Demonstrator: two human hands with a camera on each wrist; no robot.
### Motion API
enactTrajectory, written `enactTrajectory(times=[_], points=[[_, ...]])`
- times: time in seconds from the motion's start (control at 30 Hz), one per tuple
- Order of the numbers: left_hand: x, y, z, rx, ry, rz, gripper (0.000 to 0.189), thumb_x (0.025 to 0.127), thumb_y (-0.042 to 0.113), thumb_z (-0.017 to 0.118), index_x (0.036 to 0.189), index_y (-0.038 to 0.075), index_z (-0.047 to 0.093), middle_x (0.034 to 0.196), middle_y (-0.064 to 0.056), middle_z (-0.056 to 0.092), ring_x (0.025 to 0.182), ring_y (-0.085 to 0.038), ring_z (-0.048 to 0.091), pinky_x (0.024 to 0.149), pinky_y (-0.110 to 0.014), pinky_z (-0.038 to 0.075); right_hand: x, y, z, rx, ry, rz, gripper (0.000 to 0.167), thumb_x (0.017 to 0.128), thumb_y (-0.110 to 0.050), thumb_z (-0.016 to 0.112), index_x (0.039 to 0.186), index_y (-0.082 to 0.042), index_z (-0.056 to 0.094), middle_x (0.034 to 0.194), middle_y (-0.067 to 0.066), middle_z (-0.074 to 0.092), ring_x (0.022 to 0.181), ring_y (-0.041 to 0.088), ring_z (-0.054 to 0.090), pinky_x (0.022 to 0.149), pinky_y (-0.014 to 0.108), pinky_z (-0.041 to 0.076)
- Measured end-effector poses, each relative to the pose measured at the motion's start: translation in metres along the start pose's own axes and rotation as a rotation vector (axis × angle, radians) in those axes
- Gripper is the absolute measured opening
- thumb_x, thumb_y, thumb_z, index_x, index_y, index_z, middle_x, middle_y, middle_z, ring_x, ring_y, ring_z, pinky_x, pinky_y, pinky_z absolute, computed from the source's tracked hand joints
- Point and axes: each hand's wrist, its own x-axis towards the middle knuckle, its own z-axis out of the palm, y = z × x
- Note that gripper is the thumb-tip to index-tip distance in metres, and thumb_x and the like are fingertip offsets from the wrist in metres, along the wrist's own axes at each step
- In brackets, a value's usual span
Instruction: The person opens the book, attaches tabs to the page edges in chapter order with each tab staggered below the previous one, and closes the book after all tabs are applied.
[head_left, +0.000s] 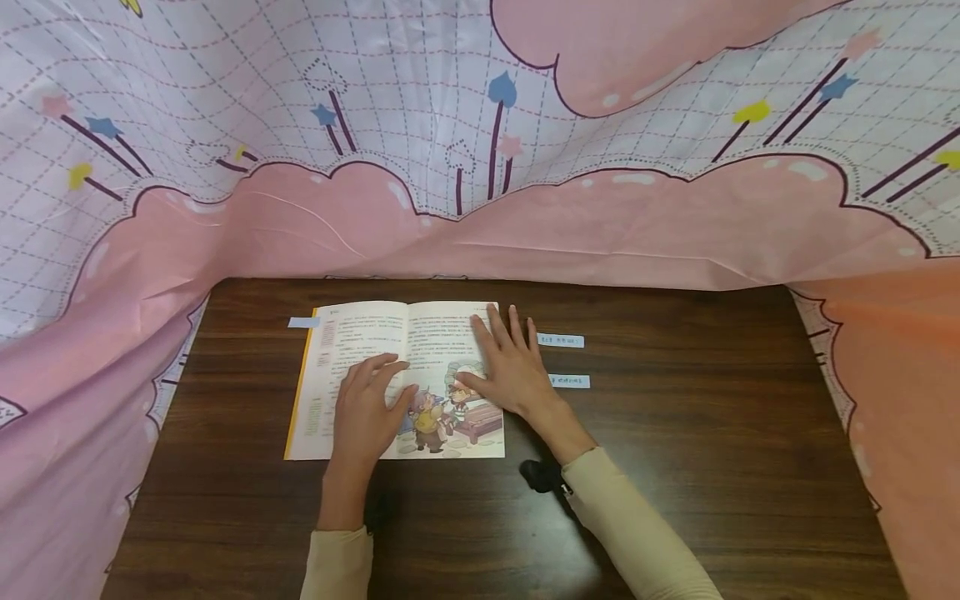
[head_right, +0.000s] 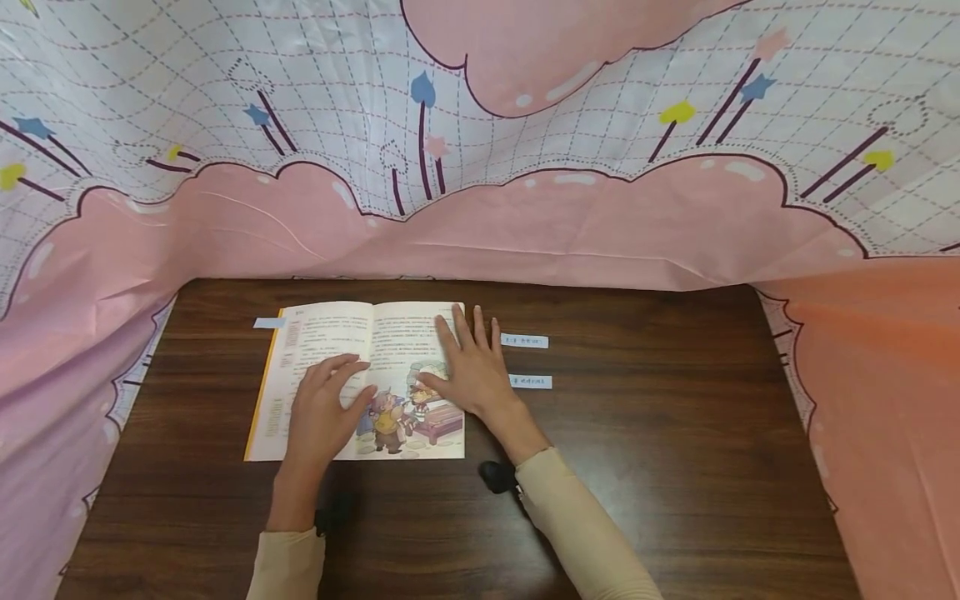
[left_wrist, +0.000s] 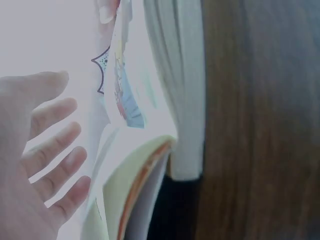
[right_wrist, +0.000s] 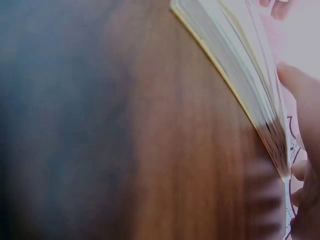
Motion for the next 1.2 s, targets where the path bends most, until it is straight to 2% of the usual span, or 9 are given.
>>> enactTrajectory(times=[0.27,0.43,0.63,0.87,1.2], points=[[0.006,0.003,0.003,0.002,0.025,0.036,0.038,0.083,0.022,0.082,0.118,0.010,0.072,0.128,-0.009,0.063,0.117,-0.031,0.054,0.098,-0.049,0.041,-0.006,0.004,-0.003,0.048,0.018,0.042,0.101,0.087,-0.078,0.045,0.160,-0.014,0.016,0.166,0.010,0.007,0.151,0.039,0.003,0.119,0.056,0.000],[0.008,0.006,0.004,-0.002,0.016,0.055,0.037,0.084,0.022,0.081,0.118,0.011,0.072,0.129,-0.009,0.062,0.118,-0.031,0.054,0.098,-0.049,0.042,-0.011,0.008,-0.005,0.063,0.010,0.068,0.101,0.088,-0.077,0.045,0.159,-0.011,0.018,0.166,0.012,0.008,0.151,0.038,0.002,0.120,0.054,-0.001],[0.009,0.011,0.007,0.001,-0.008,0.046,0.036,0.085,0.023,0.080,0.119,0.012,0.072,0.130,-0.007,0.062,0.118,-0.029,0.054,0.098,-0.047,0.042,-0.019,0.016,-0.003,0.050,0.009,0.060,0.100,0.088,-0.078,0.043,0.158,-0.008,0.022,0.166,0.014,0.007,0.151,0.039,0.001,0.121,0.049,0.000],[0.009,0.014,0.008,-0.003,0.008,0.072,0.035,0.085,0.022,0.080,0.118,0.012,0.072,0.129,-0.008,0.062,0.116,-0.029,0.054,0.099,-0.047,0.042,-0.026,0.015,-0.004,0.059,0.035,0.047,0.097,0.089,-0.074,0.048,0.156,-0.006,0.029,0.165,0.017,0.012,0.150,0.041,0.005,0.121,0.052,0.006],[0.008,0.017,0.011,-0.022,0.004,0.084,0.035,0.085,0.023,0.080,0.117,0.011,0.073,0.127,-0.008,0.064,0.117,-0.030,0.055,0.100,-0.048,0.042,-0.036,0.013,-0.008,0.078,0.026,0.050,0.094,0.090,-0.074,0.047,0.153,-0.005,0.036,0.164,0.017,0.014,0.150,0.042,0.005,0.120,0.054,0.004]])
